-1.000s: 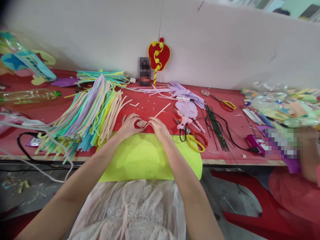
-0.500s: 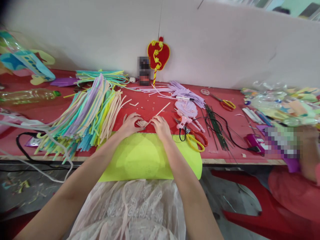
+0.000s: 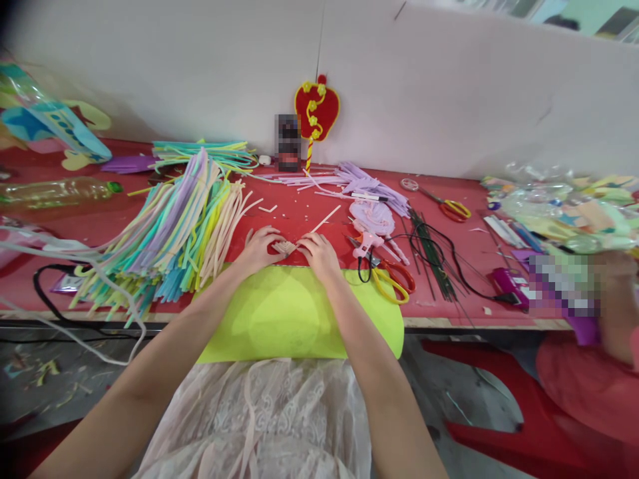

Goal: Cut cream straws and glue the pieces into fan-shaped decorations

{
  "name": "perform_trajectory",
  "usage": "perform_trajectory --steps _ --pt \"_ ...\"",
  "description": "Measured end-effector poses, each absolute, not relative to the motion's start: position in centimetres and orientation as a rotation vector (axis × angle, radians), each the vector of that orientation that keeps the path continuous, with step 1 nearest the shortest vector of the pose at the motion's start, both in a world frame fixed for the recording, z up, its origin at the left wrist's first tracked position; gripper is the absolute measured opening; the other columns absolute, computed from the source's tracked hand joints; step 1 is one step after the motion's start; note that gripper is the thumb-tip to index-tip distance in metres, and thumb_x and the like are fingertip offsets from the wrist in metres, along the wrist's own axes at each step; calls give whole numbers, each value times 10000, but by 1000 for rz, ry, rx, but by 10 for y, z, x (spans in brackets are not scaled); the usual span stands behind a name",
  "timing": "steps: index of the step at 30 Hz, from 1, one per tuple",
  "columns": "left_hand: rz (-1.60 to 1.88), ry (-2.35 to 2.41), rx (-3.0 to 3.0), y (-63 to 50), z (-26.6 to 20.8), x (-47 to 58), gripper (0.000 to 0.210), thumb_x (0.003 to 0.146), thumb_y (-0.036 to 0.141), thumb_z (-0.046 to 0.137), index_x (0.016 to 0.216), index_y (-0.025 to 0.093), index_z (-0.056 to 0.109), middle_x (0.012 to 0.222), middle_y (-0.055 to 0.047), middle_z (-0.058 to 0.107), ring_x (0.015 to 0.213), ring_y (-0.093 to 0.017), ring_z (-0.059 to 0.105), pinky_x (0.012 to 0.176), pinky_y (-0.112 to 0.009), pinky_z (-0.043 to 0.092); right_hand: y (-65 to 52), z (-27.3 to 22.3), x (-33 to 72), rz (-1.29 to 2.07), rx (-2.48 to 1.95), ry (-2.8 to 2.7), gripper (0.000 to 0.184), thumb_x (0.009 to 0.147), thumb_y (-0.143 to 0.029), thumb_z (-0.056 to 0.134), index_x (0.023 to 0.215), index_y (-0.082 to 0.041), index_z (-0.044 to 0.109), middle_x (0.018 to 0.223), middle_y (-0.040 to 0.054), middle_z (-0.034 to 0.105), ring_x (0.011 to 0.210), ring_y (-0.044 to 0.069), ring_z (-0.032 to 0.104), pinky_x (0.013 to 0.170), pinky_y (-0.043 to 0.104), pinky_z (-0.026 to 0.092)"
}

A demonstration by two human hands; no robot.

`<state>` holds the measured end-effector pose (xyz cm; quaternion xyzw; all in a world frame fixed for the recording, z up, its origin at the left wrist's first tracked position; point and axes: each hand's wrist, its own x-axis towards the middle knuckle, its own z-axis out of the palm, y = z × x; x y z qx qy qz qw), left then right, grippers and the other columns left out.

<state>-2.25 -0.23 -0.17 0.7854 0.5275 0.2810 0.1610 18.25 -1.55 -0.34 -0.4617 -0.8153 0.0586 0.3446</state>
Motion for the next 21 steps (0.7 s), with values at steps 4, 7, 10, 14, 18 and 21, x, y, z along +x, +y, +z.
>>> perform_trajectory --steps 4,7,10,14,18,21 --pt "807 1478 2229 0 -1 -24 376 693 381 697 1046 265 644 1219 -41 551 1178 -247 469 1111 -458 147 -17 -5 179 182 -1127 -2091 210 894 -285 490 1003 -225 659 1024 69 616 985 200 551 905 363 452" --pt "880 1463 2199 3 2 -28 337 747 354 656 1070 261 635 1229 -48 553 1176 -234 475 1083 -443 231 -18 -6 177 232 -1084 -2054 202 888 -304 503 977 -221 665 975 69 619 950 191 565 877 351 471" --pt "1025 1468 2161 4 4 -34 214 812 292 585 1009 242 650 1110 -46 600 1074 -197 537 1003 -387 356 -20 -6 175 290 -1060 -2025 195 890 -305 502 957 -230 669 944 64 623 921 184 577 860 352 484" --pt "1091 1462 2199 3 2 -39 146 822 247 572 933 231 666 937 -31 623 898 -170 576 923 -351 413 -22 -6 171 350 -990 -2059 210 908 -279 468 982 -235 660 1022 66 636 979 181 577 906 373 471" --pt "986 1447 2274 2 0 -38 152 813 300 593 926 228 664 951 -35 633 900 -181 570 906 -358 401 -22 -6 170 381 -968 -2076 228 919 -266 443 1032 -240 640 1122 67 619 1068 183 553 957 401 440" --pt "889 1470 2305 0 0 -36 235 784 381 625 962 231 652 998 -40 639 945 -206 551 880 -366 392 -22 -5 172 395 -982 -2098 210 901 -276 481 1047 -256 632 1121 60 613 1074 190 545 967 413 427"
